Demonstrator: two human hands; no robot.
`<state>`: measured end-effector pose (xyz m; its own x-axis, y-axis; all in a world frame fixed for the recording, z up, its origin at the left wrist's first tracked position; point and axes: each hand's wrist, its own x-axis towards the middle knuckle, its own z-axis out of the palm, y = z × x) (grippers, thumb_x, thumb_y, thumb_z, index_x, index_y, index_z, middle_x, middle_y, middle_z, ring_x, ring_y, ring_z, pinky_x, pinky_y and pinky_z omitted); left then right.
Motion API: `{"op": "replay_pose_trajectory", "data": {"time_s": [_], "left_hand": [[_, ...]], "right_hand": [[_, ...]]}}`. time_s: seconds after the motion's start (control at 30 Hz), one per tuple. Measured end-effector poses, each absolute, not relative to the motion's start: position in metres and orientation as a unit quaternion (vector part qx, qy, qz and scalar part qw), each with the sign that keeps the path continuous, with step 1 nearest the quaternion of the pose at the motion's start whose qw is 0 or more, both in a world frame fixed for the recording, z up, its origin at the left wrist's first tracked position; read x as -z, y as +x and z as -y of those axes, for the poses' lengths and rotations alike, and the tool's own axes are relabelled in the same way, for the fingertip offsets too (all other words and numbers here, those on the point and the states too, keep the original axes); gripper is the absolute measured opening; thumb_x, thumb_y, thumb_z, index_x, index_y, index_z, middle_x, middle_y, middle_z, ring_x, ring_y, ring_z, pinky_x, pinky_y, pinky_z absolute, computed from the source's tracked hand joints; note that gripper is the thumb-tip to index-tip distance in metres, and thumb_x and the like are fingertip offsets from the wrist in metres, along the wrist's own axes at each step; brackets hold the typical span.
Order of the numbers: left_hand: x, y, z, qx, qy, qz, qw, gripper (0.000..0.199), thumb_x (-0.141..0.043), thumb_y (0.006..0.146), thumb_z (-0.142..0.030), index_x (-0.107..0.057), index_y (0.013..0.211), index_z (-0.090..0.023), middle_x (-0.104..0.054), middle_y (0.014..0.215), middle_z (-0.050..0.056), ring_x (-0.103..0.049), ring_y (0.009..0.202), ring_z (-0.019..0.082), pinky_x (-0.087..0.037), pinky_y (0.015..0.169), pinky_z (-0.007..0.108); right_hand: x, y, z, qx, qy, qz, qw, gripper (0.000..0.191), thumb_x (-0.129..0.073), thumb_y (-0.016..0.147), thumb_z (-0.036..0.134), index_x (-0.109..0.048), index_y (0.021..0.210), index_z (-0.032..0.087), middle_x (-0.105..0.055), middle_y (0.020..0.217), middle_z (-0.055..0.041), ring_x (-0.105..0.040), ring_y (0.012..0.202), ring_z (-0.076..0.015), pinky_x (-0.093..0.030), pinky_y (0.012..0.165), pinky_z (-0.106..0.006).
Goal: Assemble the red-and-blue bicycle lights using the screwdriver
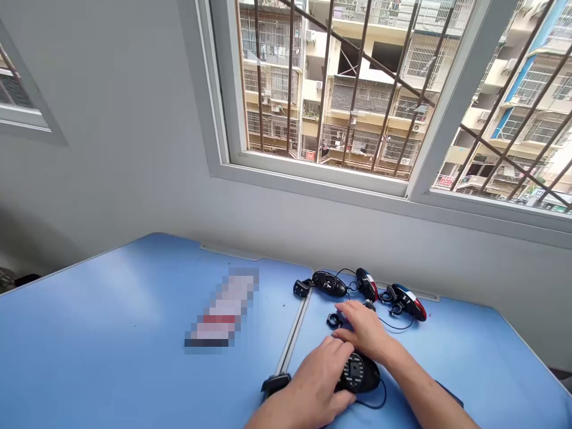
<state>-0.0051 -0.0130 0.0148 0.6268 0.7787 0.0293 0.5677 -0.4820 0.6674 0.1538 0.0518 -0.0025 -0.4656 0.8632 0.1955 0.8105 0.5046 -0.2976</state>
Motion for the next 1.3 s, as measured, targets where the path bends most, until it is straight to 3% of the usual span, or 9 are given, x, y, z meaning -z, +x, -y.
{"op": "replay_pose_trajectory", "data": {"time_s": [0.23, 0.47, 0.83, 1.07, 1.2, 1.3], "left_hand": [[-0.020, -0.005, 0.014, -0.132, 0.846, -0.411, 0.312, 0.035, -0.069, 0.071, -0.020, -0.056, 0.104, -0.020, -0.061, 0.110, 0.007, -0.052, 0.103, 0.028, -0.045, 0.088, 0.040], [-0.021, -0.005, 0.014, -0.124, 0.846, -0.410, 0.317, 0.032, -0.067, 0.072, -0.019, -0.056, 0.102, -0.021, -0.062, 0.106, 0.006, -0.052, 0.100, 0.029, -0.045, 0.085, 0.039], [-0.016, -0.007, 0.013, -0.143, 0.847, -0.400, 0.321, 0.023, -0.063, 0.071, -0.019, -0.056, 0.093, -0.023, -0.060, 0.097, 0.003, -0.052, 0.096, 0.027, -0.045, 0.081, 0.036], [-0.012, -0.008, 0.010, -0.177, 0.831, -0.406, 0.337, 0.051, -0.060, 0.068, -0.013, -0.051, 0.117, -0.022, -0.060, 0.107, 0.006, -0.052, 0.101, 0.027, -0.044, 0.088, 0.038], [-0.011, -0.010, 0.010, -0.192, 0.828, -0.407, 0.335, 0.054, -0.059, 0.066, -0.012, -0.051, 0.118, -0.025, -0.060, 0.110, 0.005, -0.052, 0.103, 0.027, -0.044, 0.090, 0.039], [-0.011, -0.012, 0.010, -0.199, 0.837, -0.392, 0.325, 0.055, -0.060, 0.068, -0.014, -0.050, 0.121, -0.025, -0.058, 0.113, 0.006, -0.051, 0.106, 0.027, -0.044, 0.093, 0.039]], "right_hand": [[0.015, 0.154, -0.053, -0.070, -0.477, 0.858, 0.174, 0.025, -0.064, 0.081, 0.017, -0.064, 0.105, 0.022, -0.064, 0.097, -0.0053, -0.060, 0.087, -0.0192, -0.045, 0.070, -0.027], [0.028, 0.160, -0.055, -0.063, -0.458, 0.860, 0.215, 0.023, -0.063, 0.081, 0.015, -0.063, 0.104, 0.022, -0.062, 0.085, -0.0026, -0.058, 0.078, -0.0163, -0.042, 0.065, -0.024], [0.014, 0.169, -0.049, -0.081, -0.428, 0.868, 0.240, 0.023, -0.060, 0.083, 0.014, -0.062, 0.105, 0.021, -0.063, 0.085, -0.0035, -0.058, 0.073, -0.0152, -0.042, 0.063, -0.024], [-0.016, 0.185, -0.048, -0.147, -0.442, 0.842, 0.273, 0.024, -0.058, 0.085, 0.017, -0.064, 0.109, 0.019, -0.062, 0.090, -0.0043, -0.059, 0.069, -0.0111, -0.047, 0.063, -0.022], [-0.038, 0.194, -0.042, -0.209, -0.451, 0.812, 0.306, 0.023, -0.058, 0.084, 0.020, -0.066, 0.106, 0.020, -0.062, 0.087, -0.0034, -0.058, 0.068, -0.0120, -0.047, 0.060, -0.023], [-0.055, 0.198, -0.031, -0.232, -0.457, 0.810, 0.285, 0.018, -0.062, 0.082, 0.023, -0.065, 0.100, 0.021, -0.063, 0.083, -0.0006, -0.056, 0.067, -0.0116, -0.044, 0.057, -0.022]]}}
